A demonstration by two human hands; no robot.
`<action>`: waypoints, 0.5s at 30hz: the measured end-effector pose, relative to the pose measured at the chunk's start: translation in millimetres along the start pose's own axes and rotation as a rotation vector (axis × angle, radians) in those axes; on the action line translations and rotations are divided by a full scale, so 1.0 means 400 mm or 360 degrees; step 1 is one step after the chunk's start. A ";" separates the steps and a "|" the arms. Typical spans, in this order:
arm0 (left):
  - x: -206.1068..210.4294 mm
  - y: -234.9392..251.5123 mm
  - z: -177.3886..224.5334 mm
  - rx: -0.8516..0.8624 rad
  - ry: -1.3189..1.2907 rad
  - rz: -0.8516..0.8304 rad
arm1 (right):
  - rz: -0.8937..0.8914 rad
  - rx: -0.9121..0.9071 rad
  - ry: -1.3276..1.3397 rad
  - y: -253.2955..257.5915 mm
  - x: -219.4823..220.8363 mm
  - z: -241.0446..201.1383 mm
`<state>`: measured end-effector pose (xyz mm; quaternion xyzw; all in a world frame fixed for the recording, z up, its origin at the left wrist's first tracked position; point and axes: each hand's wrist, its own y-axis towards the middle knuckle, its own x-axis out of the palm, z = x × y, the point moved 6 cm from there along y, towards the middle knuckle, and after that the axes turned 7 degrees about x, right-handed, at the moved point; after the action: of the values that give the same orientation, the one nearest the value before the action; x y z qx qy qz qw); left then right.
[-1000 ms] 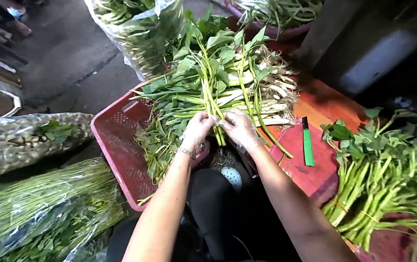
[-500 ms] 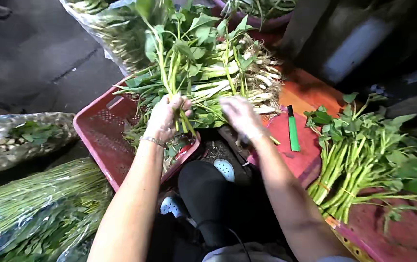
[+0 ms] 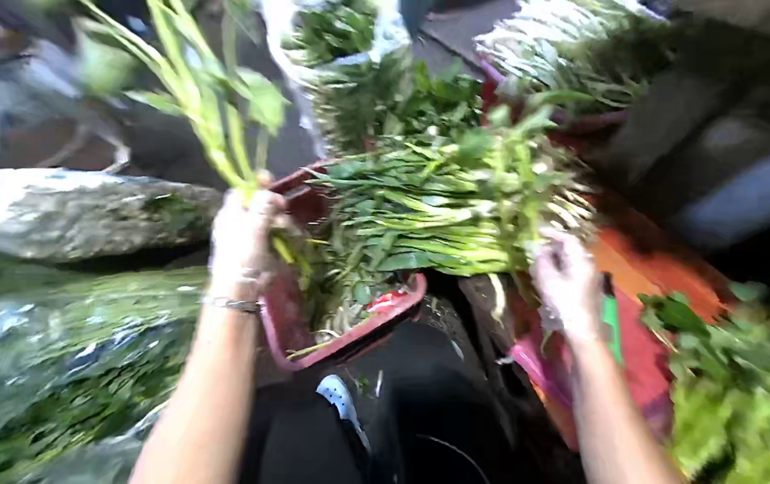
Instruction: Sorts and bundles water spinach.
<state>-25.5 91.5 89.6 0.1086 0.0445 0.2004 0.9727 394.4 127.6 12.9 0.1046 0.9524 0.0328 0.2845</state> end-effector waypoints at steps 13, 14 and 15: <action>-0.071 -0.153 -0.210 -0.0406 -0.0196 0.0308 | -0.1384 -0.0660 0.0219 -0.191 0.629 -0.446; -0.085 -0.150 -0.212 -0.0390 -0.0280 0.0318 | -0.1256 -0.0793 0.0371 -0.216 0.645 -0.461; -0.098 -0.148 -0.217 -0.0373 -0.0352 0.0341 | -0.1110 -0.0907 0.0540 -0.232 0.656 -0.467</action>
<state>-50.1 39.7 -6.8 0.0199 -0.0981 0.2934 0.9507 61.1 93.6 17.3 -0.3099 0.9168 0.2117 0.1364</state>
